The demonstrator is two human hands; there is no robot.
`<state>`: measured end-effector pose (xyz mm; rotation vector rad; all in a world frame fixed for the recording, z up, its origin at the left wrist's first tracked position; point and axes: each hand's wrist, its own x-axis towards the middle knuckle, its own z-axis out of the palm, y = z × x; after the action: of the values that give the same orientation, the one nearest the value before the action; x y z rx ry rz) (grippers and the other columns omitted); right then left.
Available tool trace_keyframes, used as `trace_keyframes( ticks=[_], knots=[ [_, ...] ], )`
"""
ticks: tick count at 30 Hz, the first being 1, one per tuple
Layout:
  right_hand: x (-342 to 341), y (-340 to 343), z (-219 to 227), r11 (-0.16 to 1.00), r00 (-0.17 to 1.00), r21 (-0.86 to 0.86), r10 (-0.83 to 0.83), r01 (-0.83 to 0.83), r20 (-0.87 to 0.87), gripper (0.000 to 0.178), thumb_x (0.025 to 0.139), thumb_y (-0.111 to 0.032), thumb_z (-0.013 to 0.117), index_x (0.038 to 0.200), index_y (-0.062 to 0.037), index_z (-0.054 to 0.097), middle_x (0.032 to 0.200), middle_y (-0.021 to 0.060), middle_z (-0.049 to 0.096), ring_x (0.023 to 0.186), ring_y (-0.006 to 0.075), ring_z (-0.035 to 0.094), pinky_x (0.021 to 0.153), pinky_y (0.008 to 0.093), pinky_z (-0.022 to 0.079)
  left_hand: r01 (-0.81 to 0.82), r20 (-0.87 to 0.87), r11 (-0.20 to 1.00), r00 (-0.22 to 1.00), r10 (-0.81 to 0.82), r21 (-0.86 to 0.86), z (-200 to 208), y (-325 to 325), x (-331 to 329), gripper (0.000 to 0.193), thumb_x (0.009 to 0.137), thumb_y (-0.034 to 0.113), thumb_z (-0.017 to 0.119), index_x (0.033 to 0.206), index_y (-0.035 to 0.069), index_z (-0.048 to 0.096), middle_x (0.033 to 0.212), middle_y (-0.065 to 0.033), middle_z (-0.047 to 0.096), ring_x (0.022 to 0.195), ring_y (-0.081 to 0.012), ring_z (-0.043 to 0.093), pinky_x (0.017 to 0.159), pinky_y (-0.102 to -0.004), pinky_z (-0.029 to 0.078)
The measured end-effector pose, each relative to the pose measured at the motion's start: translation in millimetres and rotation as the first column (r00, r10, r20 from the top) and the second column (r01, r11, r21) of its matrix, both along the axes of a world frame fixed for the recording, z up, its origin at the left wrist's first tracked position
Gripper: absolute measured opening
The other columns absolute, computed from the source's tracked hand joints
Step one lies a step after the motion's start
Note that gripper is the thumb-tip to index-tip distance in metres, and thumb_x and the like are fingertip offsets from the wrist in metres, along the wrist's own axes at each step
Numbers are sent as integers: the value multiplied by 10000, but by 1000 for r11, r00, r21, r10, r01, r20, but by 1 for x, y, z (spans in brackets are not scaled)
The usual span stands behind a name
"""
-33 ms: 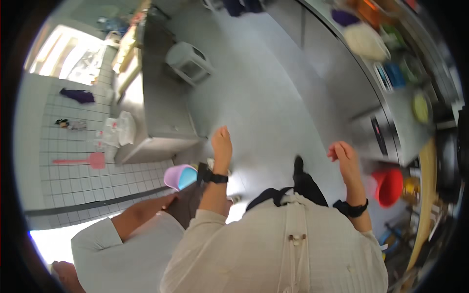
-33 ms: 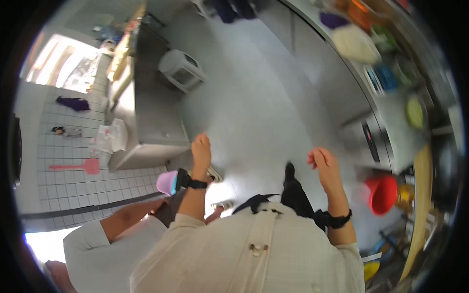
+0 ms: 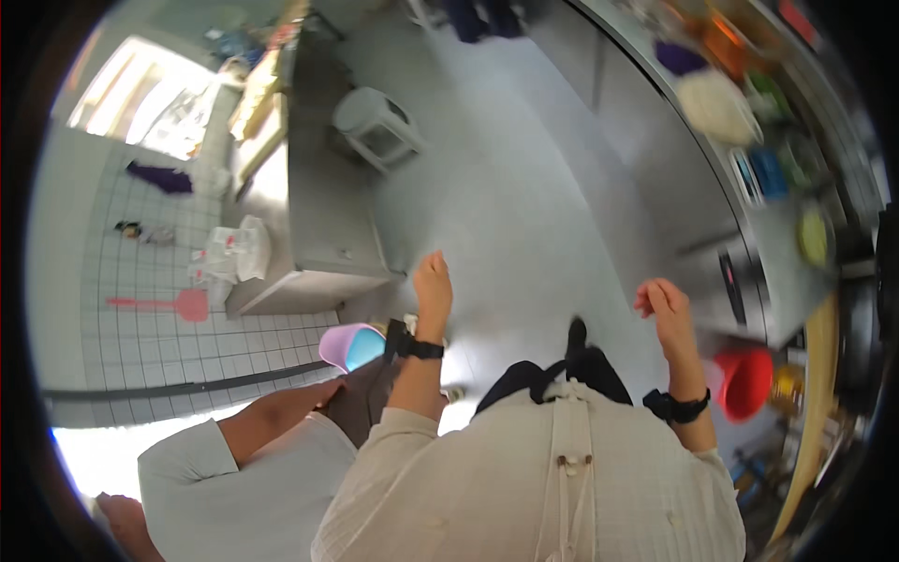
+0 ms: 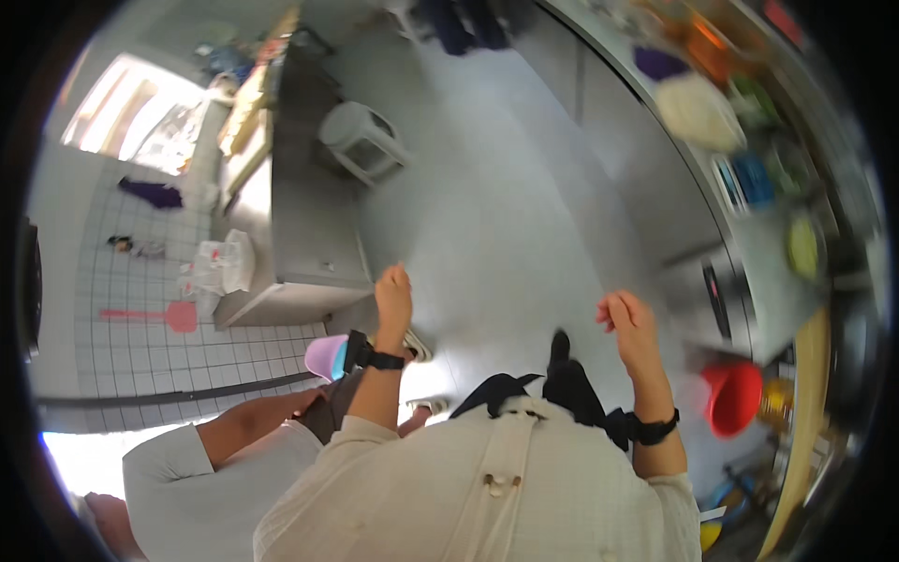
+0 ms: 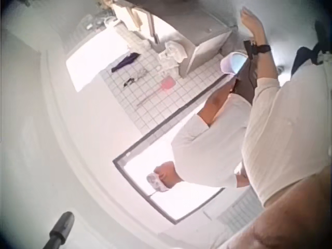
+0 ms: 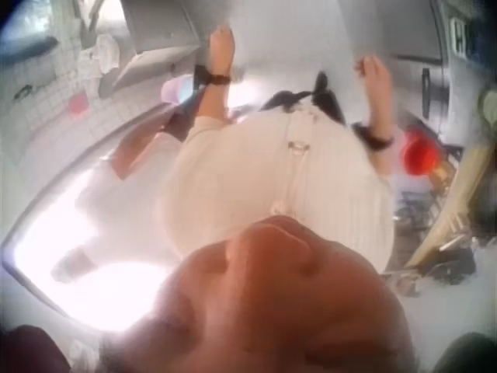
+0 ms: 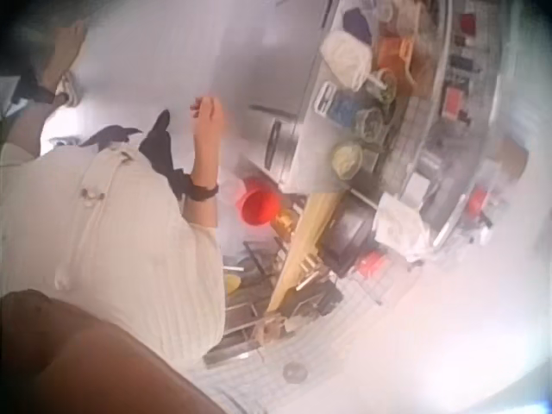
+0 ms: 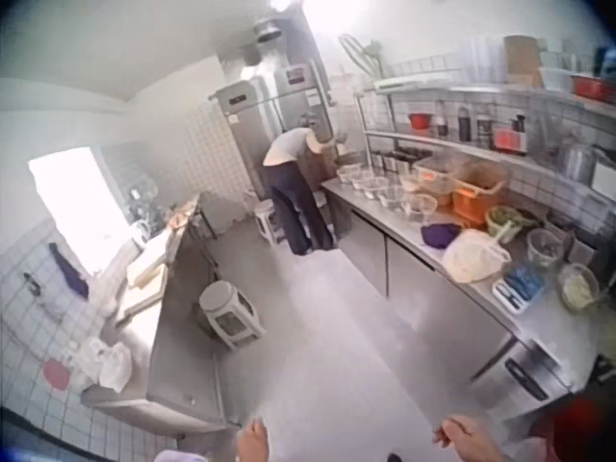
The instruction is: Filling dumpling wrappers with ground meat and folding them.
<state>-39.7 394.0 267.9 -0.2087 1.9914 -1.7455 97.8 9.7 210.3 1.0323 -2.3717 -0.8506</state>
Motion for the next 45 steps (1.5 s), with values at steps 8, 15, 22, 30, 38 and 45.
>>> trace_keyframes(
  ticks=[8,15,22,30,38,45],
  knots=[
    [-206,-175,27,947,945,-2,320,-321,-70,257,980,-178,490,867,-2,640,749,31,623,686,95,562,611,243,448,-368,47,928,930,366,63,-21,-113,-66,411,1002,293,449,786,-31,578,714,-249,592,678,-434,569,624,-492,431],
    [-384,-344,14,866,865,20,501,-500,-35,215,975,-165,502,889,-17,632,782,24,622,708,93,575,619,241,453,-499,26,867,866,499,-12,-70,-238,-205,423,996,316,467,768,-29,556,654,-198,572,598,-354,545,609,-442,443],
    [-560,-460,13,899,899,38,438,-437,-23,207,972,-167,507,900,-14,627,787,33,628,710,106,591,621,259,466,-392,-37,920,919,392,-8,-10,-399,-421,405,1007,284,473,764,-35,530,635,-207,541,577,-365,519,576,-445,424],
    [-772,-665,-3,858,860,57,511,-511,18,197,952,-159,519,884,-15,636,768,36,634,723,113,607,616,255,467,-488,-62,864,865,498,124,2,-571,-592,400,1006,285,485,790,-47,539,723,-287,564,670,-473,538,600,-474,435],
    [-914,-963,39,618,613,149,786,-772,-84,210,947,-184,527,911,-15,645,797,36,656,744,109,621,649,263,487,-700,7,712,713,701,54,-14,-701,-667,377,1008,262,489,780,-25,577,658,-230,584,587,-390,559,570,-450,435],
    [-984,-1192,26,397,374,112,909,-911,-182,171,938,-165,560,929,-16,644,816,36,665,775,111,624,698,265,490,-790,81,597,610,788,140,-65,-868,-723,398,1009,263,479,756,-34,561,638,-203,577,584,-352,569,571,-441,436]
  ],
)
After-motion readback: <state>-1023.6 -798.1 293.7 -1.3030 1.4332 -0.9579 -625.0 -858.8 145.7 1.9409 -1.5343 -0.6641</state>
